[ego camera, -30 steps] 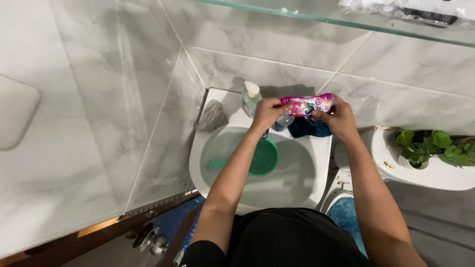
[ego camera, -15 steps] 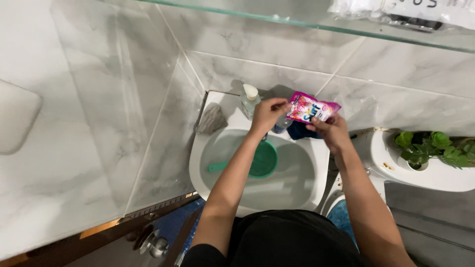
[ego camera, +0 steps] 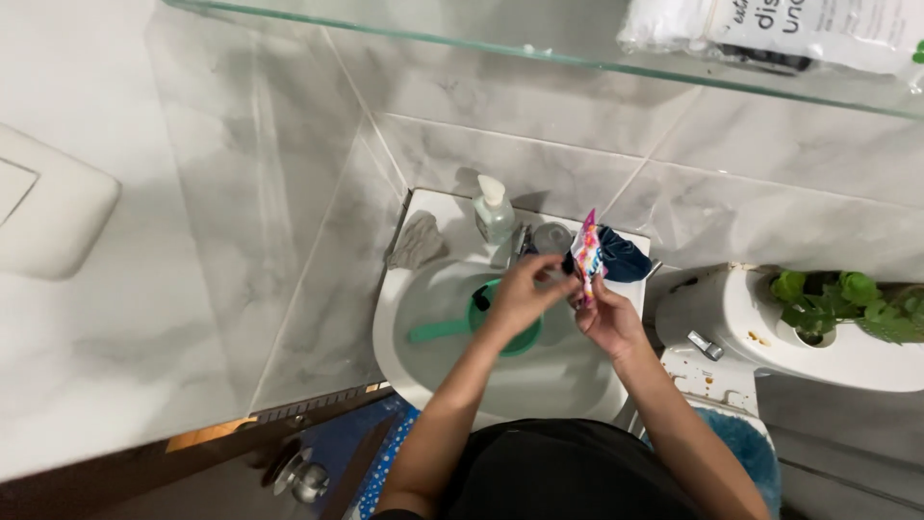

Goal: The person cleans the bathroom floor by scooping water from a green mug and pouring it onto the tiles. They then return to the sink, fill the mug with water, and add liquid soap and detergent powder from a packet into the mug.

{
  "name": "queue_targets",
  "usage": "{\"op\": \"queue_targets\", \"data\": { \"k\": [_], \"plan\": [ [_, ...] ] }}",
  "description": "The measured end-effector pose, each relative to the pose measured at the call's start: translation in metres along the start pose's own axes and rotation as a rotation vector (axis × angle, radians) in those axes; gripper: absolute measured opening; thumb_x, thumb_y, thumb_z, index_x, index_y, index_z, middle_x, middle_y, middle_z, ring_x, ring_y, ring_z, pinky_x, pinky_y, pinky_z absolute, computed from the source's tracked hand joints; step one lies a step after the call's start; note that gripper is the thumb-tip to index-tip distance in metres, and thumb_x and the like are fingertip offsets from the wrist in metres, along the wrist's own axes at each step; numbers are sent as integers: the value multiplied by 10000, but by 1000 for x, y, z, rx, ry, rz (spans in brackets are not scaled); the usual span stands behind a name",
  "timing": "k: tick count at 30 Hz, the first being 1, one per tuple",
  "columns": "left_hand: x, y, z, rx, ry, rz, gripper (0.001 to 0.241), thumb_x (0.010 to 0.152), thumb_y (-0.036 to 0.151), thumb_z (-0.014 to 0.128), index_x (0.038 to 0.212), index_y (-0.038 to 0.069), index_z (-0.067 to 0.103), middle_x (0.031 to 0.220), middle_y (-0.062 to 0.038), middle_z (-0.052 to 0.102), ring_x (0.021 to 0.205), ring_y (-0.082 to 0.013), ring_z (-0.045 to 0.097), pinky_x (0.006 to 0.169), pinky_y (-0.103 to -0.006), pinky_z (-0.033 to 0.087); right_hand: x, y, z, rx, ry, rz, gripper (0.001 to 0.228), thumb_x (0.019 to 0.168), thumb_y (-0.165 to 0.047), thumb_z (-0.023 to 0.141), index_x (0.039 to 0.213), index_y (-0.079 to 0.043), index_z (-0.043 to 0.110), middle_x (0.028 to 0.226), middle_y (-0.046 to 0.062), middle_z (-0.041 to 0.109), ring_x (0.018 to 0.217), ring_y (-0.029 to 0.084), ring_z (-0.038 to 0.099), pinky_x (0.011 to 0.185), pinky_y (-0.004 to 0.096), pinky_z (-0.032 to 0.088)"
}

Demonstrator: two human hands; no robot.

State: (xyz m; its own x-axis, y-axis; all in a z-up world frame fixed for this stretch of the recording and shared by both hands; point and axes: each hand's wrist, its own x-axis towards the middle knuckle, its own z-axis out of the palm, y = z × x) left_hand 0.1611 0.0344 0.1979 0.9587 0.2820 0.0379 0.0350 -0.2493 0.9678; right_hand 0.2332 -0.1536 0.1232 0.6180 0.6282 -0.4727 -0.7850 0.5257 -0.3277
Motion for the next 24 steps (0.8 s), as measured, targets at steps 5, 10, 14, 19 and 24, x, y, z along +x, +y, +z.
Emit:
{"op": "queue_targets", "data": {
  "k": [5, 10, 14, 19, 24],
  "plan": [
    [-21, 27, 15, 178, 173, 190, 306, 857, 352, 794, 996, 82, 759, 967, -110, 716, 884, -330, 718, 779, -418, 588, -6, 21, 10, -75, -104, -52, 100, 939, -212, 719, 972, -146, 653, 898, 39, 721, 794, 172, 709, 779, 355, 594],
    [-25, 24, 15, 143, 244, 204, 306, 995, 337, 682, 883, 64, 764, 914, -109, 717, 880, -359, 695, 788, -431, 558, -6, 15, -1, -194, -172, -91, 150, 958, -302, 686, 980, -154, 685, 988, 73, 780, 942, 231, 752, 967, 501, 546],
    [-30, 24, 6, 126, 246, 156, 330, 977, 380, 704, 860, 77, 758, 905, -96, 728, 894, -346, 698, 773, -416, 554, -6, 15, -7, -302, -68, -158, 133, 935, -150, 709, 1058, -190, 675, 1008, 27, 741, 1019, 256, 720, 1016, 552, 510],
    [-35, 17, -10, 88, 242, 147, 216, 953, 314, 748, 902, 106, 773, 913, -84, 745, 907, -306, 720, 763, -360, 566, 17, 32, -20, -360, -15, -179, 332, 907, 32, 681, 1194, -131, 641, 982, 64, 693, 952, 274, 740, 869, 420, 615],
    [-34, -35, -35, -8, 217, 15, 207, 875, 101, 711, 1026, -40, 732, 928, -288, 708, 943, -445, 691, 796, -489, 537, 26, 62, 27, -305, -6, -151, 383, 883, 87, 692, 1232, -57, 629, 962, 69, 665, 970, 286, 725, 995, 496, 570]
  ]
}}
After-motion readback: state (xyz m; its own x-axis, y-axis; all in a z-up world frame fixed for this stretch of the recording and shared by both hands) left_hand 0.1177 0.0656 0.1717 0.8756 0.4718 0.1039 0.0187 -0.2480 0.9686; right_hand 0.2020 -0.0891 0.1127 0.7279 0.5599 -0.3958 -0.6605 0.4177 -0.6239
